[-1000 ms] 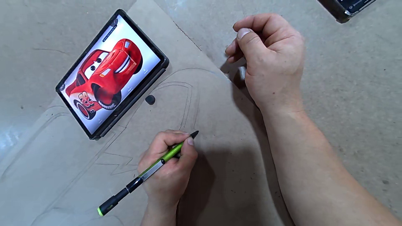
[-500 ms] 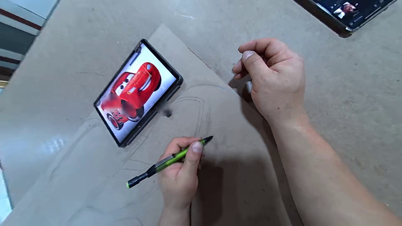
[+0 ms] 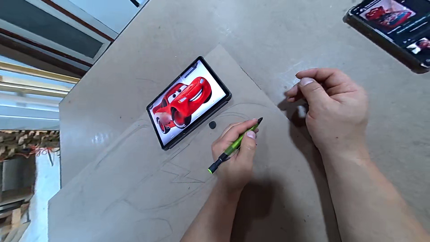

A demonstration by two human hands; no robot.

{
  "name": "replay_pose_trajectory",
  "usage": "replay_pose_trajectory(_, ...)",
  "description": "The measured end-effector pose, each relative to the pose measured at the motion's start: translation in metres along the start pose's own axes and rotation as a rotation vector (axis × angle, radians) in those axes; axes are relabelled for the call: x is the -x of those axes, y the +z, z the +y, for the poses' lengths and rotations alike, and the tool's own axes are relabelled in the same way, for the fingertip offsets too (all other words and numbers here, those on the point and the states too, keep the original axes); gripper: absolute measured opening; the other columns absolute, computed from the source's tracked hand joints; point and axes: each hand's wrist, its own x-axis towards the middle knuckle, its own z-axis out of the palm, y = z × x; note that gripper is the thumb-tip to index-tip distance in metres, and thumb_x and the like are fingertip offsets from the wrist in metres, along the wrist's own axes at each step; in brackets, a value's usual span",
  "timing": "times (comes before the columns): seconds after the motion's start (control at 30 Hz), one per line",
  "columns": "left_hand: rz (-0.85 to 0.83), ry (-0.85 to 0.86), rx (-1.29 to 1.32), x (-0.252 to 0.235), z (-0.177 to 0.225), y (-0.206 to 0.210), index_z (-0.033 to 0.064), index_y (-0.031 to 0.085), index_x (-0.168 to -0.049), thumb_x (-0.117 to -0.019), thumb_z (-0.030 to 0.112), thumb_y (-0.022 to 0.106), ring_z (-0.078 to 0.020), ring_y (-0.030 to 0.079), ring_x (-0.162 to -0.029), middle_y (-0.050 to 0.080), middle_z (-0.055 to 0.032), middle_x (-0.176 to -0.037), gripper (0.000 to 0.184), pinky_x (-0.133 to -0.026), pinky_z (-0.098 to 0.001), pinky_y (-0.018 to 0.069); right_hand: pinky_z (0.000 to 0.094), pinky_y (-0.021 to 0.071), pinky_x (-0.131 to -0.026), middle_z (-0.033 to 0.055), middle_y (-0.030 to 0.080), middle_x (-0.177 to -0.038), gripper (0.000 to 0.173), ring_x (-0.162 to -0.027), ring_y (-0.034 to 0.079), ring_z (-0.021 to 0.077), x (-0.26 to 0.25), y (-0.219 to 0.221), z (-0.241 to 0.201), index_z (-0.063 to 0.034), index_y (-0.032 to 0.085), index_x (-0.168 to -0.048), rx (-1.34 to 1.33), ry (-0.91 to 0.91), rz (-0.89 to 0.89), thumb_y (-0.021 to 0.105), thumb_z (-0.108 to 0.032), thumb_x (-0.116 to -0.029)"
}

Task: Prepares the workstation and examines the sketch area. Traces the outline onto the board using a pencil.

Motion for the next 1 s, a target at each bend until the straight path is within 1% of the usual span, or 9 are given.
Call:
replay_pose_trajectory(0.1,0.043,0.005,0.013,0.001,0.0,0.002,0.0003,0.069,-0.122,-0.1026,0.009,0.055,-0.0219,0.072,-0.082,0.072,-0.0129,-0.1,0.026,-0.069,-0.0347,0.064,0.0262,0.0631,-0.067,-0.0014,0.074,-0.084,0.016,-0.075,0.073,0.0104,0.0,0.0,0.0,-0.0094,0.069,-0.113,0.006,0.005,0.004,0.057,-0.016,-0.1051)
replay_pose_trajectory(0.23,0.142,0.014,0.01,0.003,0.001,0.003,0.0,0.068,-0.115,-0.0984,0.004,0.061,-0.0231,0.072,-0.075,0.073,-0.0143,-0.095,0.018,-0.064,-0.0347,0.0641,0.0256,0.0632,-0.067,-0.0015,0.074,-0.084,0.015,-0.074,0.073,0.0097,0.0,0.001,0.0,-0.0092,0.069,-0.113,0.007,0.006,0.009,0.057,-0.015,-0.1049)
replay_pose_trajectory(0.3,0.168,0.001,-0.013,0.005,0.001,0.001,0.0003,0.068,-0.113,-0.0986,0.005,0.064,-0.0239,0.074,-0.075,0.074,-0.0139,-0.095,0.016,-0.065,-0.0366,0.0657,0.0271,0.0638,-0.068,-0.0008,0.074,-0.085,0.016,-0.075,0.073,0.0104,0.0,0.002,0.001,-0.0077,0.068,-0.113,0.002,-0.004,-0.001,0.056,-0.014,-0.1051)
replay_pose_trajectory(0.4,0.18,-0.035,0.046,0.006,-0.003,0.002,-0.0008,0.067,-0.111,-0.0991,0.005,0.064,-0.0271,0.075,-0.079,0.074,-0.0156,-0.095,0.013,-0.069,-0.041,0.0665,0.0279,0.0633,-0.067,0.0002,0.074,-0.083,0.016,-0.073,0.072,0.0111,0.0,0.0,0.002,-0.0058,0.069,-0.111,-0.003,-0.009,0.016,0.056,-0.011,-0.1046)
replay_pose_trajectory(0.5,0.195,-0.043,-0.002,0.006,-0.002,0.006,0.001,0.067,-0.107,-0.0973,0.004,0.066,-0.0244,0.076,-0.076,0.075,-0.0129,-0.091,0.01,-0.066,-0.0379,0.0668,0.0265,0.0632,-0.066,0.0003,0.074,-0.084,0.016,-0.074,0.073,0.0102,-0.001,0.0,0.001,-0.0065,0.069,-0.111,-0.003,0.012,0.008,0.056,-0.012,-0.1046)
replay_pose_trajectory(0.6,0.161,-0.041,-0.047,0.006,0.0,0.009,0.0016,0.068,-0.107,-0.0963,0.004,0.067,-0.0228,0.076,-0.076,0.076,-0.0113,-0.091,0.011,-0.066,-0.0359,0.0666,0.0266,0.0629,-0.065,0.0001,0.074,-0.083,0.016,-0.073,0.072,0.0102,-0.001,0.0,0.001,-0.0068,0.07,-0.111,-0.001,0.017,0.009,0.056,-0.012,-0.1047)
replay_pose_trajectory(0.73,0.208,-0.079,-0.068,0.003,0.0,0.011,0.0011,0.067,-0.106,-0.0974,0.004,0.066,-0.0225,0.076,-0.075,0.076,-0.0115,-0.089,0.01,-0.066,-0.0354,0.0665,0.0272,0.0633,-0.065,-0.0002,0.074,-0.082,0.016,-0.072,0.072,0.0108,-0.002,0.0,0.001,-0.0069,0.07,-0.112,0.004,0.021,0.008,0.056,-0.011,-0.1048)
replay_pose_trajectory(0.87,0.189,-0.067,-0.096,0.003,0.001,0.012,0.0013,0.068,-0.108,-0.0967,0.004,0.068,-0.021,0.076,-0.076,0.076,-0.0103,-0.091,0.011,-0.066,-0.0335,0.0662,0.0267,0.0626,-0.065,-0.0005,0.074,-0.082,0.017,-0.072,0.072,0.0107,-0.002,0.001,0.0,-0.0071,0.07,-0.112,0.006,0.022,0.008,0.055,-0.011,-0.1048)
replay_pose_trajectory(1.0,0.2,-0.078,-0.112,0.002,0.002,0.014,0.0015,0.068,-0.107,-0.0969,0.004,0.068,-0.0208,0.076,-0.075,0.076,-0.0101,-0.09,0.01,-0.064,-0.0332,0.066,0.027,0.0629,-0.065,-0.0005,0.074,-0.081,0.017,-0.072,0.072,0.0108,-0.002,0.001,0.0,-0.0066,0.07,-0.112,0.001,0.024,0.011,0.055,-0.01,-0.1047)
